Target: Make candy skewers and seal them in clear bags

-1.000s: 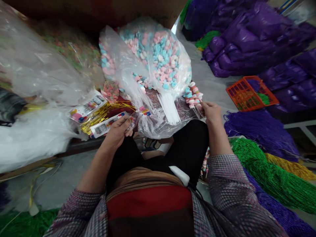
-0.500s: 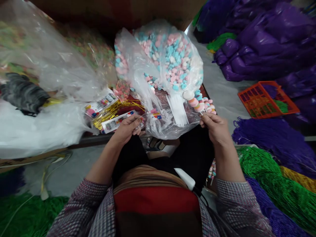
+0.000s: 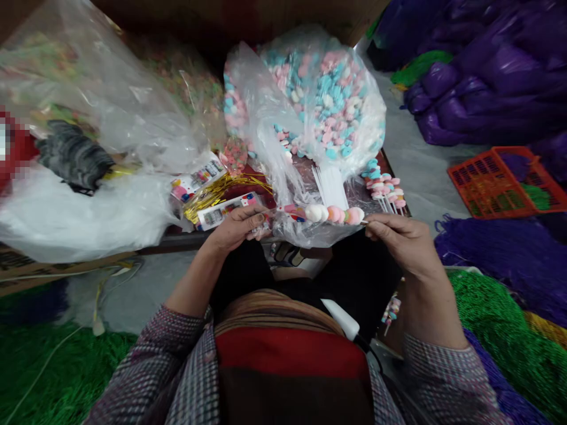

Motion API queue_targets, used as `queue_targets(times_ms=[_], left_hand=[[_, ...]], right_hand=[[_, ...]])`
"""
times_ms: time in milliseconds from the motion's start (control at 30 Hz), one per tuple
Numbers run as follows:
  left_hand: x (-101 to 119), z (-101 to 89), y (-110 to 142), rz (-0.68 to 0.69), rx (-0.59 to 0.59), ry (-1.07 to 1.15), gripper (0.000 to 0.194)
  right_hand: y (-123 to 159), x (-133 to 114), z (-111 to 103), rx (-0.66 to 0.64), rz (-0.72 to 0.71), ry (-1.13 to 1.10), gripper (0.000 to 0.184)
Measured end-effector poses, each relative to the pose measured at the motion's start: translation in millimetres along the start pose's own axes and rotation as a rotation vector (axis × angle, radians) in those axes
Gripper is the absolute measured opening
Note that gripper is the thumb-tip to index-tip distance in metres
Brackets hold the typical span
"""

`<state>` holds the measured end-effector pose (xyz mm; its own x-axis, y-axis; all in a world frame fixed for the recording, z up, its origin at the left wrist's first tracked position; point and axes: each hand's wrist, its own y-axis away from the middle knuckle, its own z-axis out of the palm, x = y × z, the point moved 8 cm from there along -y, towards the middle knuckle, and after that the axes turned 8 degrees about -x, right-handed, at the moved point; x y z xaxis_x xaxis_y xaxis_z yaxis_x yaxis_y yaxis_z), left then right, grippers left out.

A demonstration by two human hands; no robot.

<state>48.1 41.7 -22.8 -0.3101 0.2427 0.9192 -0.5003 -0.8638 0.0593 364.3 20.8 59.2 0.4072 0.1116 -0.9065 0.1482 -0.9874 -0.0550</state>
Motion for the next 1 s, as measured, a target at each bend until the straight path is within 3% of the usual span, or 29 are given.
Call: queue_targets(times_ms=[533,667,900,1000], left_hand=[[-10.3,9.2,-3.0,-0.138,-0.201,0.015,0.043],[-5.2,14.1,-2.5,-0.166,-0.219,-0.009,0.043],[20.1,37.4,0.6,-0.083,-0.267,0.218,0.045],[25.3,44.9,-3.2,-0.019,-0.252,0.307,0.063]], right_hand=[[1.1,-12.0,3.7,-0.018,-0.215,0.307,0.011],[3.1,-7.3,7.5,-0.023,-0.119,0.258,0.018],[5.0,7.8,39.4,-0.225,0.038,0.116,0.036],[5.7,7.3,47.6,-0.176,0.043,0.026,0.033]])
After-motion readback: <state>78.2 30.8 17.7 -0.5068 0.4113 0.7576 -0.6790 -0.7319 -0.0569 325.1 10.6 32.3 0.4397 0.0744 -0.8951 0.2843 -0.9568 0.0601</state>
